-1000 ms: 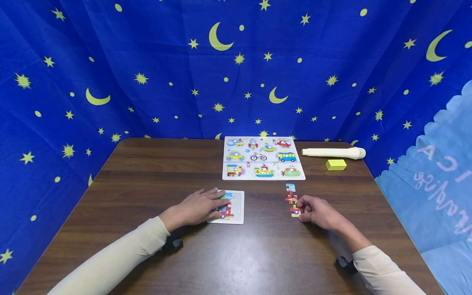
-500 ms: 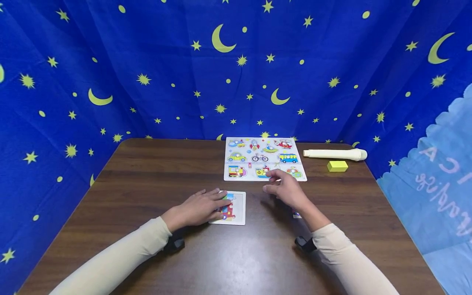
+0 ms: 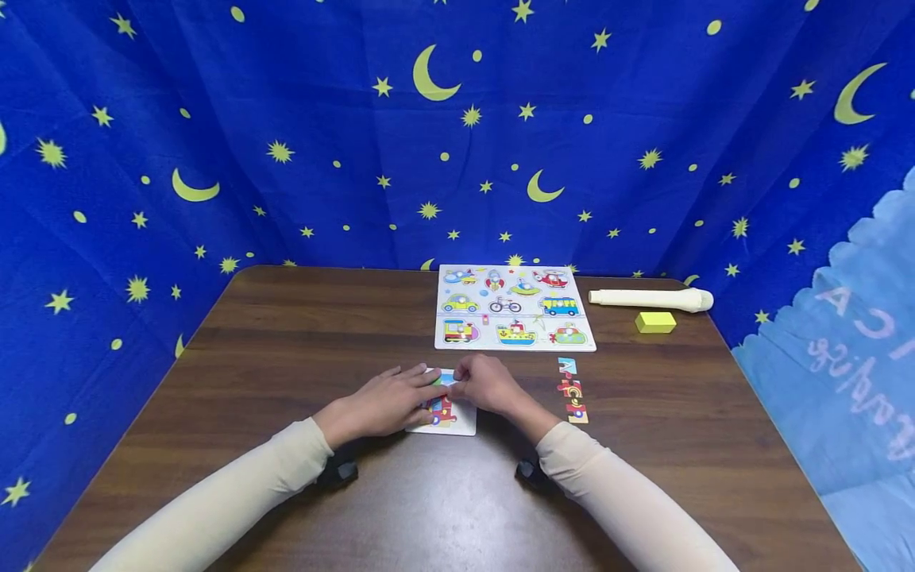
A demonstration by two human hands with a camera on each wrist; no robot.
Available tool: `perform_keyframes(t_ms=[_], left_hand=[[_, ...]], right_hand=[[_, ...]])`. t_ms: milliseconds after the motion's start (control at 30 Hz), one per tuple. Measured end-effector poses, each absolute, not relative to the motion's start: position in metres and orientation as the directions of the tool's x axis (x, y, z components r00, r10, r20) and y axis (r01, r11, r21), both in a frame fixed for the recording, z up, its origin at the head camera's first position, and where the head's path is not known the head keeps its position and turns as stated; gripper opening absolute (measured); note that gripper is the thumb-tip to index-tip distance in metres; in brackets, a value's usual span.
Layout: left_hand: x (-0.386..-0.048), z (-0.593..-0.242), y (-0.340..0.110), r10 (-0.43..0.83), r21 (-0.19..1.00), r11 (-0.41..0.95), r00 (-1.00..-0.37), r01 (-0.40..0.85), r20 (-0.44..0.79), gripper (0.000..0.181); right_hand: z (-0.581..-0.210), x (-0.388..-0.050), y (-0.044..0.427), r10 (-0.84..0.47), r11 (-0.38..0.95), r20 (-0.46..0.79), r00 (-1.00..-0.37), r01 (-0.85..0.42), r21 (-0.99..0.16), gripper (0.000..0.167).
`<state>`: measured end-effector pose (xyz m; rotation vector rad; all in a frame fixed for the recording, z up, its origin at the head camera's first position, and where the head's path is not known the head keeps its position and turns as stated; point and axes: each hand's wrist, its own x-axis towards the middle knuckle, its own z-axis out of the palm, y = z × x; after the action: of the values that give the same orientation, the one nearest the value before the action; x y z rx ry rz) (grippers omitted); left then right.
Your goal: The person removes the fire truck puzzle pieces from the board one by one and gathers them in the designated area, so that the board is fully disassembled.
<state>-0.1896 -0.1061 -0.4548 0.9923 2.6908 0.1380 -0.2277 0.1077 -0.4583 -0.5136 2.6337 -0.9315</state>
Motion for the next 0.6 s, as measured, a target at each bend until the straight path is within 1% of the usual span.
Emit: perform_keyframes(t_ms=[267, 600], left_hand=[[-0.186, -0.451, -0.113, 0.644, 0.255, 0.763, -0.734, 0.594, -0.217, 0.059], [-0.177, -0.450, -0.123, 0.663, 0.243, 0.749, -0.706, 0.617, -0.251, 0.064]], right_hand=[[-0.464, -0.228, 0.103, -0.410, 0.746, -0.124, -0.904, -0.254, -0.615, 0.020], [-0.463, -0.227, 0.099, -0.396, 0.766, -0.133, -0.909, -0.246, -0.594, 0.021]])
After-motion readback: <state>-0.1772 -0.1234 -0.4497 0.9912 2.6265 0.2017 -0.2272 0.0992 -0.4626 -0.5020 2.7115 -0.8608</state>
